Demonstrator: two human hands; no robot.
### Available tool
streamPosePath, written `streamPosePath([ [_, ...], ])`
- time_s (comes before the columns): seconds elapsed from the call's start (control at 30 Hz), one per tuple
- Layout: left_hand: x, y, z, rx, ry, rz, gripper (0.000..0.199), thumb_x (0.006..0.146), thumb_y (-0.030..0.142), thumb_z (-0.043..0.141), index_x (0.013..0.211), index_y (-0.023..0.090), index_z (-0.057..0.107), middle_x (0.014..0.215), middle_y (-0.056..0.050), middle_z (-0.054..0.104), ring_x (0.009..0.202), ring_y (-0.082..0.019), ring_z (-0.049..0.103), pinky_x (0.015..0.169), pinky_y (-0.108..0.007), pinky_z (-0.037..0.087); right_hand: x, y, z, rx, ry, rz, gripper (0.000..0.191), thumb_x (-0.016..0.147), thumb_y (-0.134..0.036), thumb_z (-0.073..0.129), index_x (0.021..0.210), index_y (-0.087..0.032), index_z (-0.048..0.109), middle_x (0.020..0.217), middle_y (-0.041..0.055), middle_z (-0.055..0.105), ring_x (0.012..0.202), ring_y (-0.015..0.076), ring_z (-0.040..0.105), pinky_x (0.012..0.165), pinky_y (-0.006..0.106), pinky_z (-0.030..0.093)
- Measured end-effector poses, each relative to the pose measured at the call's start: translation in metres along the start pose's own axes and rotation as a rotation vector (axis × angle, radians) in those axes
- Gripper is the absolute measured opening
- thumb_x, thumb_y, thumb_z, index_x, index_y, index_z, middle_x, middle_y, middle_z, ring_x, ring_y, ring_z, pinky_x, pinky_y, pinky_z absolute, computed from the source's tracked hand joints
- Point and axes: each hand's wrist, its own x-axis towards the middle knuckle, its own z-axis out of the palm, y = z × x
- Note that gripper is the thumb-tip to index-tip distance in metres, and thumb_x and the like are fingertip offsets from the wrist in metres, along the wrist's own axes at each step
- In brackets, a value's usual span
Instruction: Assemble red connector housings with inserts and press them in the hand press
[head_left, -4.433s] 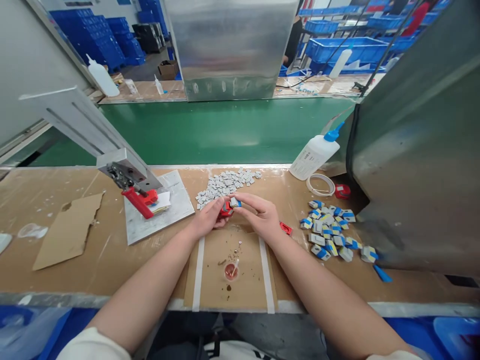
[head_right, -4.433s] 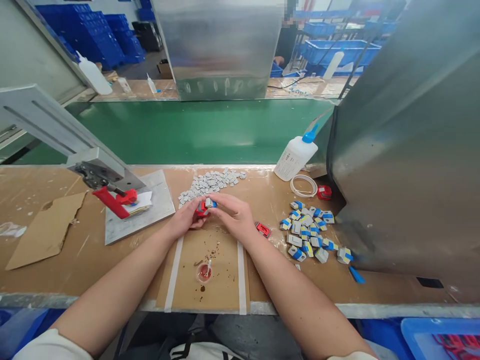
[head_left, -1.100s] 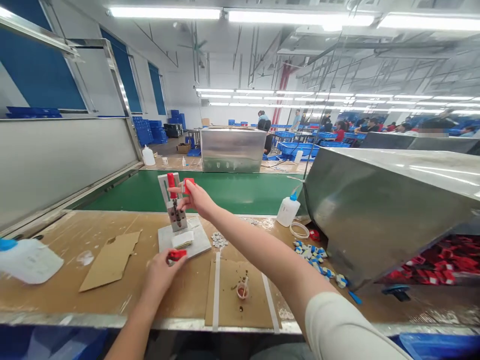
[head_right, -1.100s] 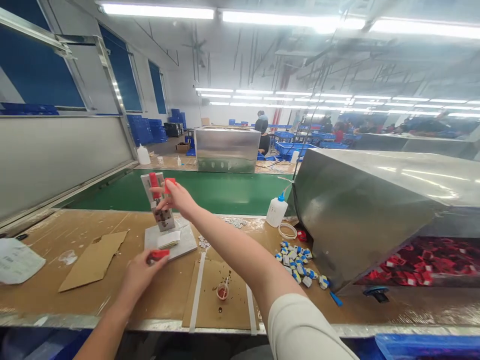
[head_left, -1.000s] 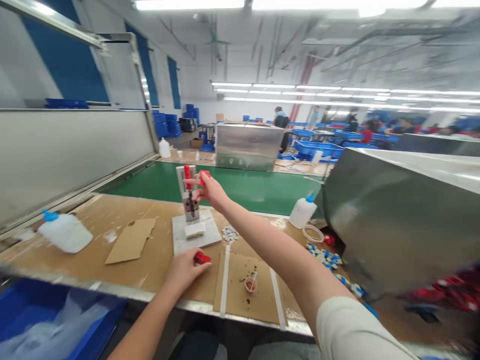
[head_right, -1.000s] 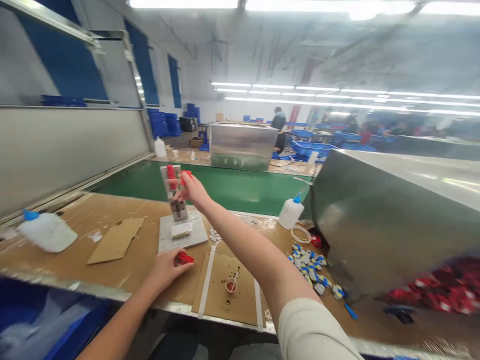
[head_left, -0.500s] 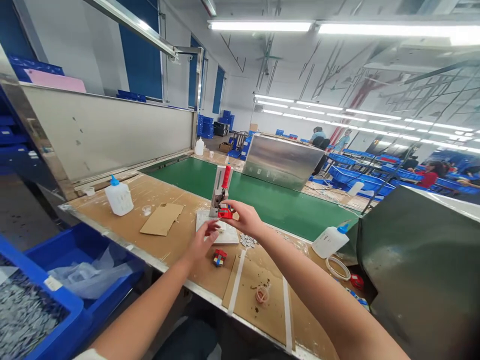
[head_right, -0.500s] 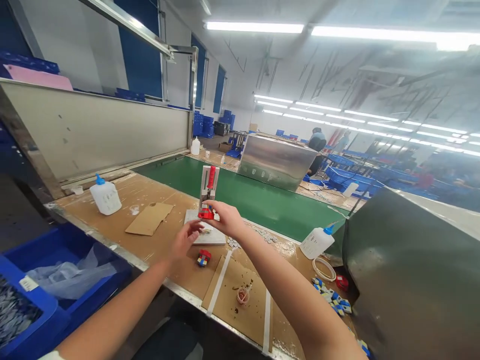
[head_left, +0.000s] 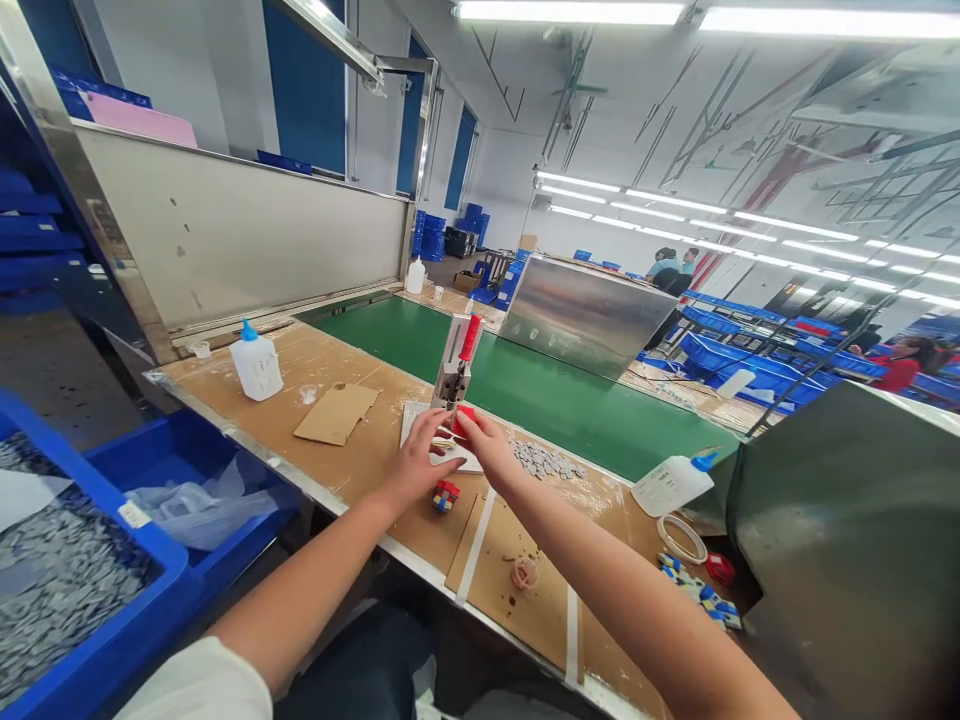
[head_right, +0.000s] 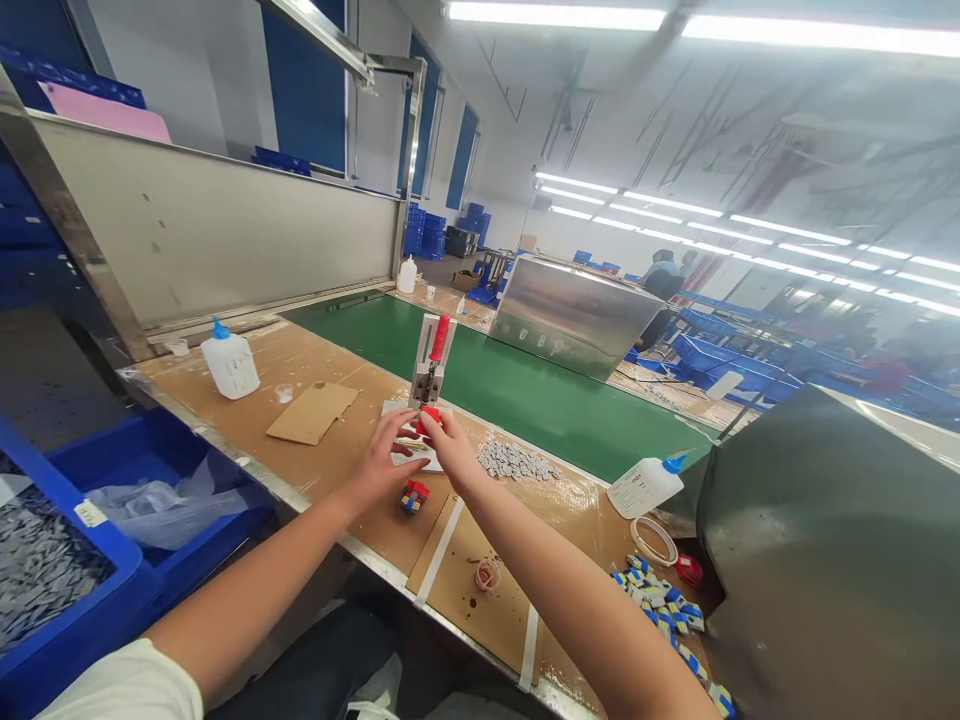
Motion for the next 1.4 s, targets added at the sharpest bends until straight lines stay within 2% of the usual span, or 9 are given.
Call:
streamPosePath([
  [0.1, 0.001, 0.001, 0.008, 0.177, 0.005, -0.028, 0.059, 0.092, 0.035, 0.076, 0.148, 0.030, 0.057, 0.145, -0.010, 0.062, 0.118, -0.026, 0.070, 0.085, -0.036, 0.065, 0.005, 0.012, 0.001, 0.218, -0.049, 0.242, 0.047, 0.088, -0.063, 0.074, 0.105, -0.020, 0.073, 0.104, 0.0091, 0.079, 0.106, 0.0237, 0.076, 0.093, 0.035, 0.057],
  [0.2, 0.005, 0.001, 0.010, 0.278, 0.026, -0.083, 0.045, 0.095, 0.032, 0.072, 0.139, 0.028, 0.063, 0.134, -0.008, 0.071, 0.118, -0.028, 0.071, 0.099, -0.041, 0.061, 0.007, 0.019, -0.001, 0.251, -0.054, 0.335, 0.037, 0.087, -0.056, 0.078, 0.095, -0.020, 0.072, 0.097, 0.0067, 0.078, 0.098, 0.0211, 0.075, 0.086, 0.032, 0.058],
  [0.6, 0.020, -0.043, 0.002, 0.023, -0.014, -0.238, 0.046, 0.094, 0.043, 0.067, 0.135, 0.021, 0.062, 0.122, -0.010, 0.076, 0.106, -0.024, 0.073, 0.094, -0.037, 0.058, 0.022, 0.027, -0.013, -0.122, -0.185, 0.360, 0.050, 0.089, -0.068, 0.075, 0.095, -0.019, 0.073, 0.105, 0.0098, 0.077, 0.087, 0.0197, 0.073, 0.068, 0.028, 0.056],
  [0.67, 0.025, -0.052, -0.002, 0.036, -0.023, -0.245, 0.047, 0.091, 0.047, 0.072, 0.129, 0.020, 0.064, 0.114, -0.008, 0.077, 0.099, -0.023, 0.073, 0.089, -0.035, 0.057, 0.028, 0.025, -0.019, -0.231, -0.114, 0.268, 0.051, 0.087, -0.069, 0.075, 0.091, -0.018, 0.072, 0.098, 0.0117, 0.077, 0.076, 0.0205, 0.071, 0.062, 0.031, 0.055],
  [0.77, 0.038, -0.068, -0.012, 0.130, -0.049, -0.243, 0.045, 0.086, 0.047, 0.077, 0.120, 0.020, 0.069, 0.108, -0.007, 0.078, 0.096, -0.024, 0.072, 0.090, -0.036, 0.057, 0.046, 0.007, -0.036, -0.341, 0.177, -0.036, 0.048, 0.086, -0.066, 0.074, 0.092, -0.019, 0.070, 0.095, 0.0114, 0.076, 0.079, 0.0221, 0.068, 0.071, 0.036, 0.057],
  [0.9, 0.060, -0.090, -0.019, 0.249, -0.102, -0.254, 0.048, 0.083, 0.045, 0.080, 0.124, 0.022, 0.070, 0.117, -0.010, 0.078, 0.109, -0.030, 0.072, 0.103, -0.044, 0.055, 0.086, -0.042, -0.050, -0.356, 0.424, -0.533, 0.054, 0.088, -0.058, 0.074, 0.126, -0.020, 0.067, 0.124, 0.0129, 0.074, 0.101, 0.0238, 0.068, 0.095, 0.044, 0.058],
  [1.1, 0.077, -0.106, -0.012, 0.194, -0.190, -0.315, 0.053, 0.079, 0.043, 0.083, 0.125, 0.021, 0.070, 0.122, -0.012, 0.078, 0.113, -0.033, 0.073, 0.109, -0.050, 0.054, 0.126, -0.087, -0.023, -0.366, 0.172, -0.607, 0.059, 0.097, -0.056, 0.069, 0.144, -0.022, 0.059, 0.135, 0.0136, 0.071, 0.114, 0.0246, 0.071, 0.100, 0.043, 0.061],
  [1.23, 0.079, -0.115, -0.008, 0.106, -0.219, -0.295, 0.058, 0.077, 0.046, 0.084, 0.125, 0.018, 0.069, 0.123, -0.013, 0.077, 0.110, -0.031, 0.074, 0.107, -0.049, 0.056, 0.084, -0.078, -0.017, -0.525, 0.114, -0.747, 0.039, 0.105, -0.048, 0.061, 0.134, -0.023, 0.066, 0.122, 0.0100, 0.076, 0.107, 0.0228, 0.073, 0.103, 0.043, 0.061],
  [1.4, 0.079, -0.124, 0.001, -0.008, -0.230, -0.238, 0.062, 0.073, 0.050, 0.086, 0.121, 0.014, 0.071, 0.113, -0.012, 0.078, 0.105, -0.029, 0.073, 0.104, -0.047, 0.056, 0.021, -0.041, -0.033, -0.757, -0.057, -1.002, 0.022, 0.106, -0.029, 0.062, 0.126, -0.026, 0.070, 0.131, 0.0095, 0.077, 0.129, 0.0249, 0.072, 0.113, 0.045, 0.059],
])
